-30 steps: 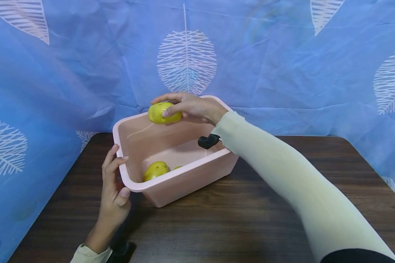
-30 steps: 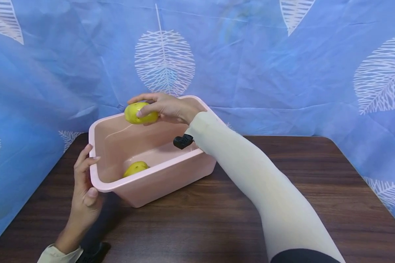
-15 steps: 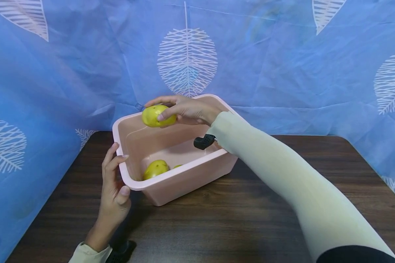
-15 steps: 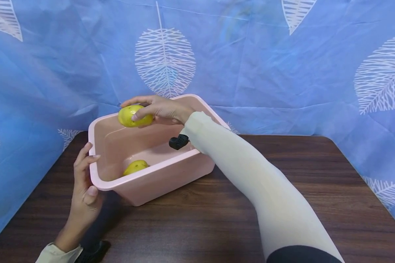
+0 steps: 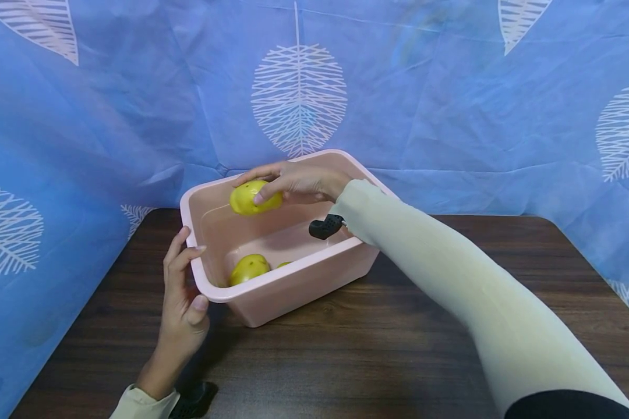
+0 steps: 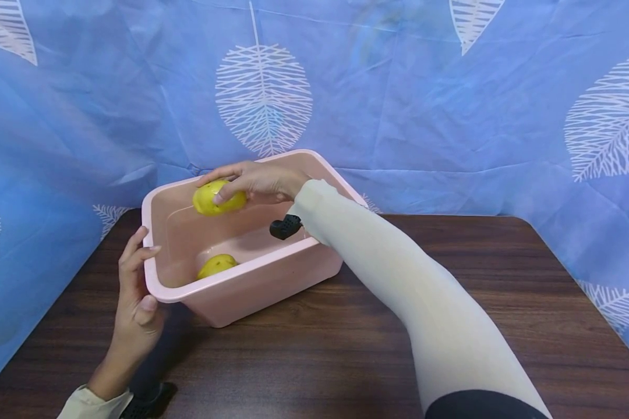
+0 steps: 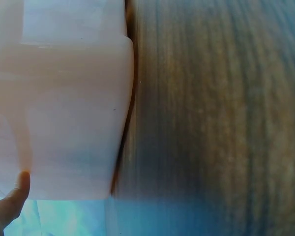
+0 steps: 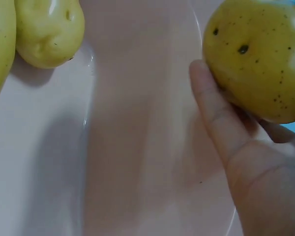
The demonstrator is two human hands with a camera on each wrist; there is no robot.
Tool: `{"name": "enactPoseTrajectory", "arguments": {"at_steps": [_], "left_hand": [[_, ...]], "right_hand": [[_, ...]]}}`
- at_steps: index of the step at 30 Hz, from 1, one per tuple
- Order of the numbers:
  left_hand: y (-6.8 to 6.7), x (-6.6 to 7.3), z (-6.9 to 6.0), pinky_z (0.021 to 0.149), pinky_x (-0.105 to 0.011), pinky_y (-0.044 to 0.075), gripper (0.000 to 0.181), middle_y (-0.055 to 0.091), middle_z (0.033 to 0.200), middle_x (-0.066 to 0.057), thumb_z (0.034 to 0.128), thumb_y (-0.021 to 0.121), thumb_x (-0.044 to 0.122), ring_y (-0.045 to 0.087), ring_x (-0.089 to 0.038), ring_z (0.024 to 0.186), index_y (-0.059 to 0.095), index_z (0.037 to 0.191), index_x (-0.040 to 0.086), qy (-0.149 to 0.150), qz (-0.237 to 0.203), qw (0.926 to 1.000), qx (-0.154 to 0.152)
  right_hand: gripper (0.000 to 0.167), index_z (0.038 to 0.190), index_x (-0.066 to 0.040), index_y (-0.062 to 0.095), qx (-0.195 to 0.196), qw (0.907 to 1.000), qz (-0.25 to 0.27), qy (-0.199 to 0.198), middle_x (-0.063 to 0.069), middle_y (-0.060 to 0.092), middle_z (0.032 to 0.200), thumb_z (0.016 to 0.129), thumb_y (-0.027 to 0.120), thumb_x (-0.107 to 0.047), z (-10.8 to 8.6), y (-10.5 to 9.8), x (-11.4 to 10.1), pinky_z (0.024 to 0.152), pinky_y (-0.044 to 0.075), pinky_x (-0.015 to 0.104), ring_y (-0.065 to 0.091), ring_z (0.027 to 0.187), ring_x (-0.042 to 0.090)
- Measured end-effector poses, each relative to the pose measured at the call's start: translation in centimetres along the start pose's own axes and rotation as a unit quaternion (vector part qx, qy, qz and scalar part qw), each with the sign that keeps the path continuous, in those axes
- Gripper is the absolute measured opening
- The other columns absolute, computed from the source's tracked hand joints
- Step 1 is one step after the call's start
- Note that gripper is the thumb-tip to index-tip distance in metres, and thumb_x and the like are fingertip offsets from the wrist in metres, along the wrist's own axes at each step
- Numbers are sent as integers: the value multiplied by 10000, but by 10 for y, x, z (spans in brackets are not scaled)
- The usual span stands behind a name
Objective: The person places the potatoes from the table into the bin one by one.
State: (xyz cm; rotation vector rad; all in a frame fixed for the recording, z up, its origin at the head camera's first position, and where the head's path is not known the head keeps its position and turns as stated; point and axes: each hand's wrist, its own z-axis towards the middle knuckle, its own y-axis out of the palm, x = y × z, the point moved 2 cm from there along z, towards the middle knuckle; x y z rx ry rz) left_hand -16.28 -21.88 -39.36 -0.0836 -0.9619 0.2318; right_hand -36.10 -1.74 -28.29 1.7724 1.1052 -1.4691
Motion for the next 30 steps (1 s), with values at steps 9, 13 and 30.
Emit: {"name": "enactPoseTrajectory", "arguments": {"at_steps": [9,13,30], "left_hand": [[0,1,0,1140,-517,394,662,96,1742,-8,1026,585,417,185,-366,1572,374,1484,-11,28,45,10000,-8],[1,0,-1,1077,-610,369,665,103,1742,9,1023,585,421,195,-369,1571,378,1489,-7,-41,115,9999,21],[0,0,1,1119,-469,413,721,103,1743,-4,1018,599,497,201,-375,1563,385,1480,-13,52,30,10000,8]], "right_hand": [[544,1536,-80,512,-20,9993,-333,175,109,585,1334,1005,626,-53,2,-1,7,1163,446,509,594,1108,219],[530,1522,-102,534,31,9988,-399,298,105,587,1334,1004,637,-53,1,-2,8,1187,435,524,592,1121,224],[520,1486,-139,583,293,9944,-790,645,124,582,1375,984,717,-138,1,-3,9,1158,482,531,588,1203,268]]}}
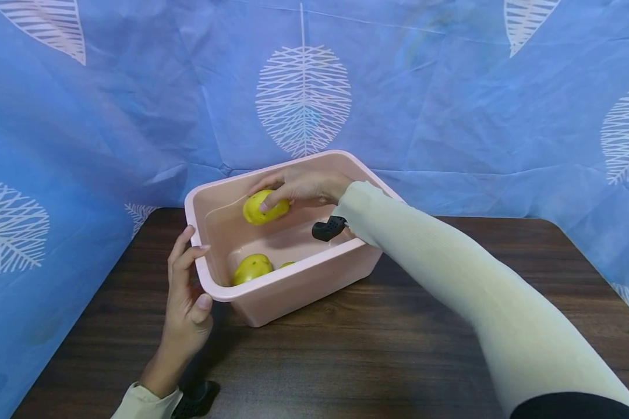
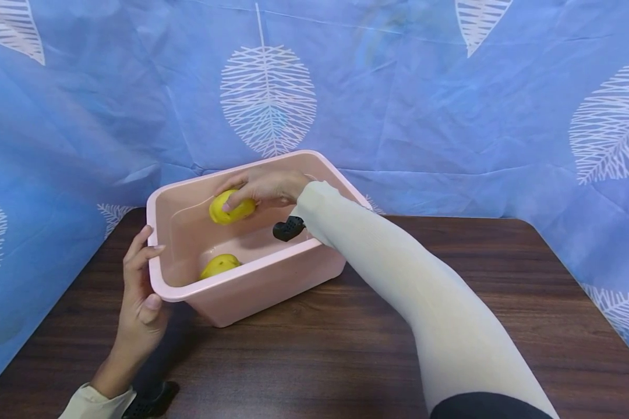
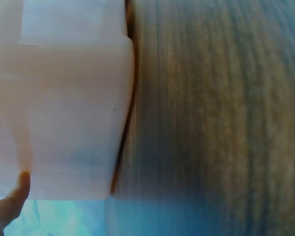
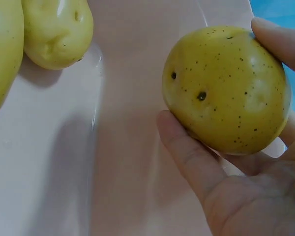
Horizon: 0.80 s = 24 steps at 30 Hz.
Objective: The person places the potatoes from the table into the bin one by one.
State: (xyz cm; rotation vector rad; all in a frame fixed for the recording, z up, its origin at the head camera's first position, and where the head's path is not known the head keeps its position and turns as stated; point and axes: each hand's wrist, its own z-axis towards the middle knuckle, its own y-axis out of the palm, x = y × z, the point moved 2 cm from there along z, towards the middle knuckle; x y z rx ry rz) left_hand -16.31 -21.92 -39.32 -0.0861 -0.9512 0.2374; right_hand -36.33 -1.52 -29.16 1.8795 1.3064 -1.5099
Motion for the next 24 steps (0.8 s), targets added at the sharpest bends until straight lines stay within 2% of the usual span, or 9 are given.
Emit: {"name": "enactPoseTrajectory", "arguments": {"at_steps": [5,9,13,19,24], "left_hand": [[1,0,0,1110,-399,425,717,100,1744,2,1022,598,488,199,-382,1563,381,1485,-15,-23,-32,10000,-7],[1,0,0,1106,-446,421,705,99,1744,9,1026,593,478,192,-379,1569,379,1488,-10,-68,14,10000,-10],[1,0,-1,1087,-536,401,701,98,1744,18,1025,595,479,185,-381,1575,380,1491,1,-98,44,9999,-14],[2,0,0,1049,-607,376,703,93,1745,16,1027,592,487,186,-399,1572,380,1492,5,-71,50,10000,-19],[2,-1,-1,1038,-692,342,719,92,1744,14,1029,584,504,171,-420,1571,374,1484,-12,-46,43,10000,-1]], "right_hand": [[530,1507,-202,568,63,9989,-454,74,70,576,1404,995,707,-204,-2,-1,0,1117,532,418,576,1235,240],[527,1517,-240,557,114,9966,-796,160,24,554,1440,1007,688,-254,-3,0,-1,1081,547,346,566,1258,223],[506,1527,-193,540,154,9981,-550,251,44,545,1443,1035,650,-236,-2,1,0,1117,532,416,568,1261,232],[473,1513,-101,525,113,9994,-205,250,106,570,1437,1062,604,-218,0,2,1,1110,530,501,610,1249,281],[460,1509,-71,503,290,9988,-96,383,136,546,1508,1077,564,-216,-1,1,1,1123,517,508,589,1356,374]]}}
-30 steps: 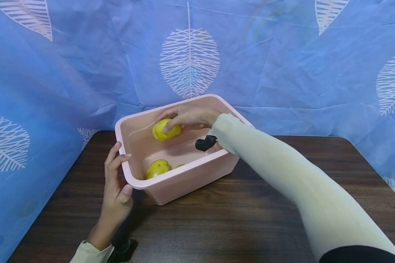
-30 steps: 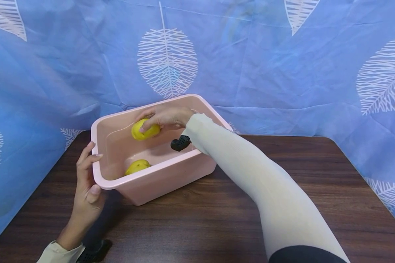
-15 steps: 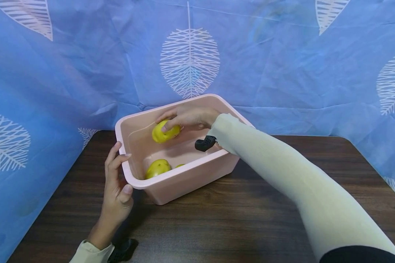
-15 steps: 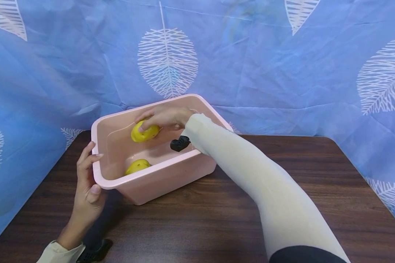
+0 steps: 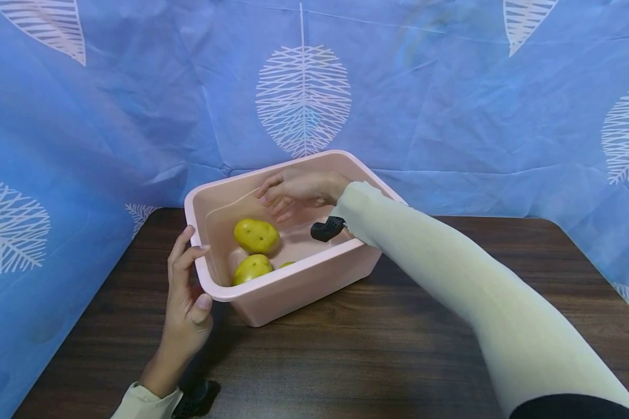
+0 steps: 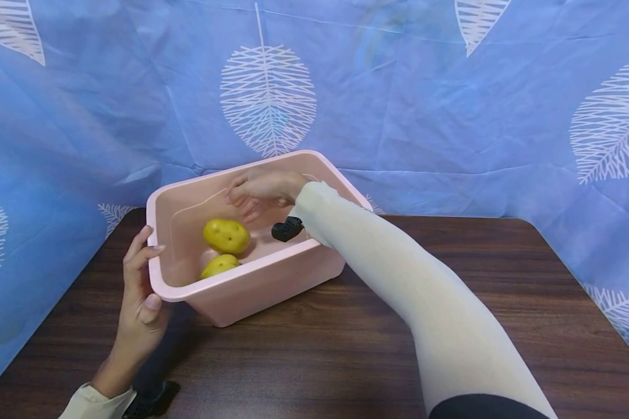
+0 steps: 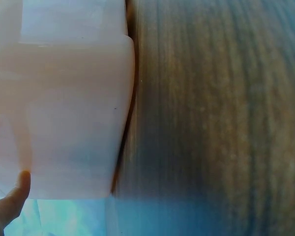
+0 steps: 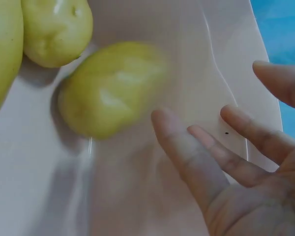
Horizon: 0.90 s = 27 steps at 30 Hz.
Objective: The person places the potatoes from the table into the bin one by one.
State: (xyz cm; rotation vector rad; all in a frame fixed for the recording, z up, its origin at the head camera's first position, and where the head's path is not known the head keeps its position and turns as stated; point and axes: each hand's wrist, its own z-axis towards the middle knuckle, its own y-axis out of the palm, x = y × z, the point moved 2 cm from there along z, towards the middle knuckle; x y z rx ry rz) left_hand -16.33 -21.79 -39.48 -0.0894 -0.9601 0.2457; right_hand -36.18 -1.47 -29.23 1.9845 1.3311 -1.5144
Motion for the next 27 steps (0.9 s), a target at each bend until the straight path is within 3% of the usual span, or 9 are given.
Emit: {"name": "enactPoseTrajectory", "arguments": {"at_steps": [7,27], "left_hand": [[1,1,1,1031,-716,340,714,93,1742,16,1027,580,505,170,-434,1568,376,1483,-4,7,41,10000,-17],[1,-1,-1,1055,-564,400,685,98,1746,36,1026,582,458,186,-382,1580,372,1478,-12,-77,201,9997,95]], "right_hand": [[454,1514,-72,473,60,9999,18,119,152,511,1557,1088,528,-221,-3,-2,-3,1119,527,487,531,1426,398],[446,1495,-123,548,439,9986,-284,79,123,547,1527,1066,581,-241,-22,-10,-18,1109,527,529,546,1406,342]]}}
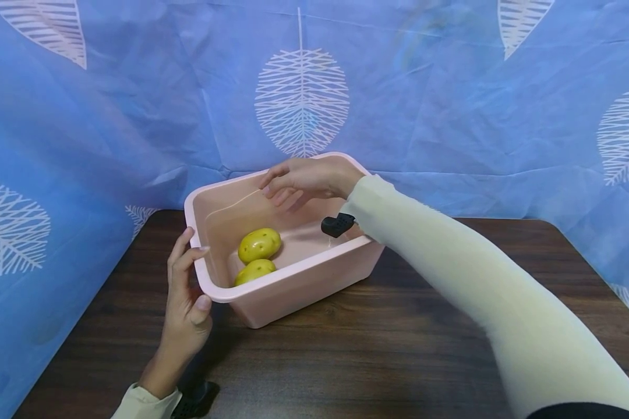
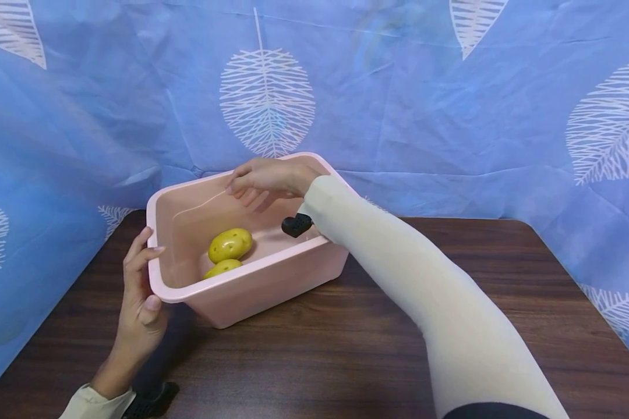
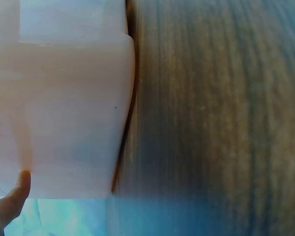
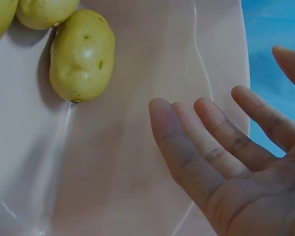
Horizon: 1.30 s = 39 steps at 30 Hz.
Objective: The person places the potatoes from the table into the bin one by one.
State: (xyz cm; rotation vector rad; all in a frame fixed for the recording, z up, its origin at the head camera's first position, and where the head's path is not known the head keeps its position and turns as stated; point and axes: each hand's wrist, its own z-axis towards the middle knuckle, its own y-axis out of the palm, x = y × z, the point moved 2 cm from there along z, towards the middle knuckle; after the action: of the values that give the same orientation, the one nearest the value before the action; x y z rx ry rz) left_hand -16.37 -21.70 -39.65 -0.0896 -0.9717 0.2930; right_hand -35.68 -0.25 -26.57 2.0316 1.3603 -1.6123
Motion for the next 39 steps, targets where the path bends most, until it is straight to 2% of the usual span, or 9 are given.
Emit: {"name": "enactPoseTrajectory", "arguments": {"at_steps": [8,18,28,34,39], "left_hand": [[0,-1,0,1023,-730,367,710,94,1745,40,1029,568,493,155,-431,1577,369,1485,-13,-22,-72,10000,-45],[0,1,0,1026,-793,317,737,84,1743,21,1020,582,512,143,-433,1581,367,1484,-18,75,-219,9997,-107],[-1,2,-1,1022,-770,313,716,89,1740,6,1022,595,487,166,-432,1571,373,1483,-15,152,-227,9996,-112],[-1,2,0,1034,-723,320,709,94,1740,6,1021,600,477,167,-423,1573,378,1482,-14,141,-211,9996,-113],[-1,2,0,1034,-722,322,716,93,1740,11,1019,604,488,166,-424,1572,381,1487,-6,134,-219,9996,-129]], "right_hand": [[452,1483,-123,557,55,10000,2,-75,118,552,1515,1051,614,-244,-7,-5,-2,1091,543,518,554,1398,337],[441,1488,-93,537,43,9996,57,-255,122,531,1530,1070,574,-228,-20,-12,-6,1070,559,512,537,1409,349],[479,1518,-65,507,38,9990,120,-438,146,485,1570,1065,579,-202,-41,-16,-4,1081,552,507,525,1422,349],[476,1530,-42,473,161,9974,350,-610,189,488,1550,1079,546,-176,-61,-22,-2,1085,545,526,546,1382,339],[471,1534,-54,475,203,9960,417,-765,169,500,1527,1079,535,-161,-79,-29,4,1086,542,532,549,1376,338]]}}
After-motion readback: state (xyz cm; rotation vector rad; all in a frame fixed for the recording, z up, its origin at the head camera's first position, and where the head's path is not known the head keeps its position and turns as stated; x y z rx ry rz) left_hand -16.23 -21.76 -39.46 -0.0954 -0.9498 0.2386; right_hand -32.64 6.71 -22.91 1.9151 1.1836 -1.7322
